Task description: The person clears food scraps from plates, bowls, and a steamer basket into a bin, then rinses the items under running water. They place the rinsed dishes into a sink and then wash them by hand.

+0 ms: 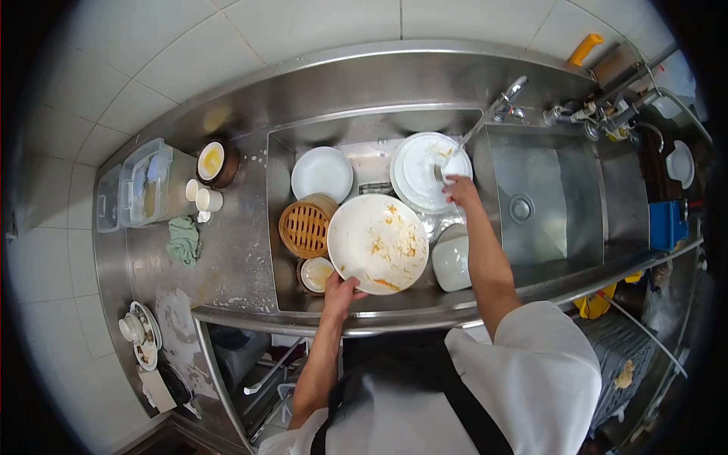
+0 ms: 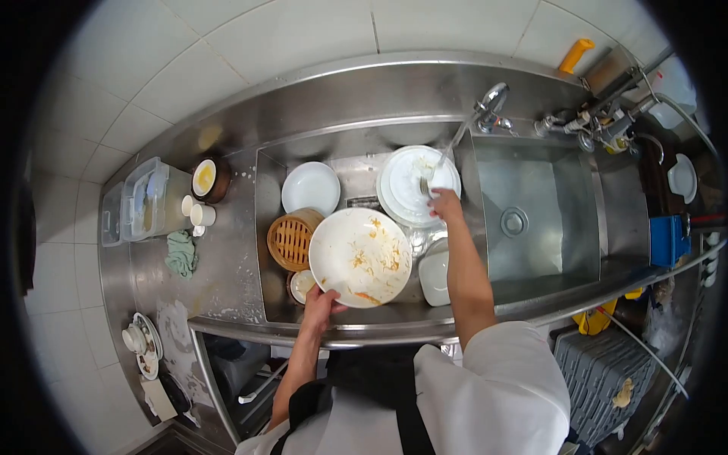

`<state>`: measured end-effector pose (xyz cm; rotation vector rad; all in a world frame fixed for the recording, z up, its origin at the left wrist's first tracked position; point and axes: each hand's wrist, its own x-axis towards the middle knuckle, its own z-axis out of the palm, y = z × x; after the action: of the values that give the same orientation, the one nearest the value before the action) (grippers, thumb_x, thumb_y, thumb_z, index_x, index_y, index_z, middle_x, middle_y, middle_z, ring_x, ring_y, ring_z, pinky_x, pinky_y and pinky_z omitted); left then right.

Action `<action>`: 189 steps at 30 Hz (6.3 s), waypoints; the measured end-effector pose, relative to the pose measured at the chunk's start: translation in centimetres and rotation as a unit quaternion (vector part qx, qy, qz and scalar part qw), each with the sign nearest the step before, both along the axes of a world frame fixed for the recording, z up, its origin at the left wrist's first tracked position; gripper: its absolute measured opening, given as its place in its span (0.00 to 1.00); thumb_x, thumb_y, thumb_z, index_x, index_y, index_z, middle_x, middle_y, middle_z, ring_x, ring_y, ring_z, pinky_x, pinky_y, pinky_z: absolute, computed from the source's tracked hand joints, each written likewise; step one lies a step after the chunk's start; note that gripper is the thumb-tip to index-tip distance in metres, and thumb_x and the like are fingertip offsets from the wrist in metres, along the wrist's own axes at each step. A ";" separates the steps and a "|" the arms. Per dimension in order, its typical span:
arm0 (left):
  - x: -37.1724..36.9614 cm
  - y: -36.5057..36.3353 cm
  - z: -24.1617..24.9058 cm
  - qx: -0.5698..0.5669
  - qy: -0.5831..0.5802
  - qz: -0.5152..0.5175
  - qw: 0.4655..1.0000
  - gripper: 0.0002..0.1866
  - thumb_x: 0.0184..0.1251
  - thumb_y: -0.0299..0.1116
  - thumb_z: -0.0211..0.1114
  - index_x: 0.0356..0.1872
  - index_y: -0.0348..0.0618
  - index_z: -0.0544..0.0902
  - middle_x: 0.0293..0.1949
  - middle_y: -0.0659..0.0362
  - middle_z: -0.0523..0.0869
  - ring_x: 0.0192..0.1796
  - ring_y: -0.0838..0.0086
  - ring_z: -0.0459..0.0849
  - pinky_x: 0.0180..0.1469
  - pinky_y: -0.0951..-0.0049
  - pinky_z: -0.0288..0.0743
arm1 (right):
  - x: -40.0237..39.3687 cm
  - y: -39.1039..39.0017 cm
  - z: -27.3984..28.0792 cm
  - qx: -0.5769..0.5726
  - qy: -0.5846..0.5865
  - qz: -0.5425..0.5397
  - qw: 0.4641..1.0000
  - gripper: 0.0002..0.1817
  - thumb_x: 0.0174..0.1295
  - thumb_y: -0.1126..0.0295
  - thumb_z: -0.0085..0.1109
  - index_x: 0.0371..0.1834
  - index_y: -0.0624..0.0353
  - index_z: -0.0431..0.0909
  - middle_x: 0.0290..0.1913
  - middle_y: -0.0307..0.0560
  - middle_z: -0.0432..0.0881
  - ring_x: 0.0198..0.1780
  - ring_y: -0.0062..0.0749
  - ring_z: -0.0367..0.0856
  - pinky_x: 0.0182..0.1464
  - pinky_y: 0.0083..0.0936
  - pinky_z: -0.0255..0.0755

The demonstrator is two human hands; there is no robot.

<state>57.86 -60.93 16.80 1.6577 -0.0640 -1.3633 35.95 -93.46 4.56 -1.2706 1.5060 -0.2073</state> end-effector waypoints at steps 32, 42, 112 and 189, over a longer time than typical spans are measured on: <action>-2.6 7.2 5.0 -0.059 -0.021 0.167 0.984 0.18 0.58 0.19 0.55 0.51 0.29 0.74 0.45 0.49 0.82 0.39 0.65 0.86 0.34 0.71 0.87 | 3.7 -10.4 -4.5 0.277 -0.600 -0.331 0.674 0.19 0.56 0.82 0.56 0.53 0.68 0.72 0.41 0.45 0.81 0.36 0.25 0.79 0.38 0.20 0.77; 1.7 11.9 5.8 -0.146 0.012 0.149 0.978 0.19 0.58 0.23 0.59 0.53 0.32 0.75 0.44 0.53 0.83 0.39 0.69 0.85 0.34 0.73 0.84 | -15.4 -4.9 10.5 0.006 0.330 0.259 0.908 0.18 0.52 0.62 0.60 0.10 0.60 0.76 0.13 0.45 0.76 0.15 0.30 0.74 0.19 0.30 0.66; -4.1 -17.8 -9.5 -0.206 0.341 0.099 0.912 0.37 0.65 0.44 0.63 0.70 0.43 0.57 0.65 0.51 0.68 0.66 0.60 0.68 0.64 0.51 0.65 | -3.0 -2.0 5.4 -0.170 -0.127 -0.063 0.975 0.16 0.64 0.67 0.55 0.49 0.68 0.76 0.40 0.54 0.84 0.39 0.34 0.82 0.45 0.28 0.75; 71.5 59.9 1.5 -0.175 -0.192 0.740 0.620 0.15 0.61 0.22 0.51 0.48 0.22 0.71 0.42 0.45 0.79 0.36 0.61 0.85 0.37 0.71 0.87 | 15.6 11.2 12.0 -0.028 0.163 0.134 0.977 0.07 0.61 0.73 0.46 0.38 0.60 0.75 0.21 0.45 0.75 0.18 0.30 0.76 0.15 0.24 0.66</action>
<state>129.33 -1.06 18.26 0.9861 0.6312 0.3012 51.53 -82.21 16.55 -1.5945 1.5885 0.1424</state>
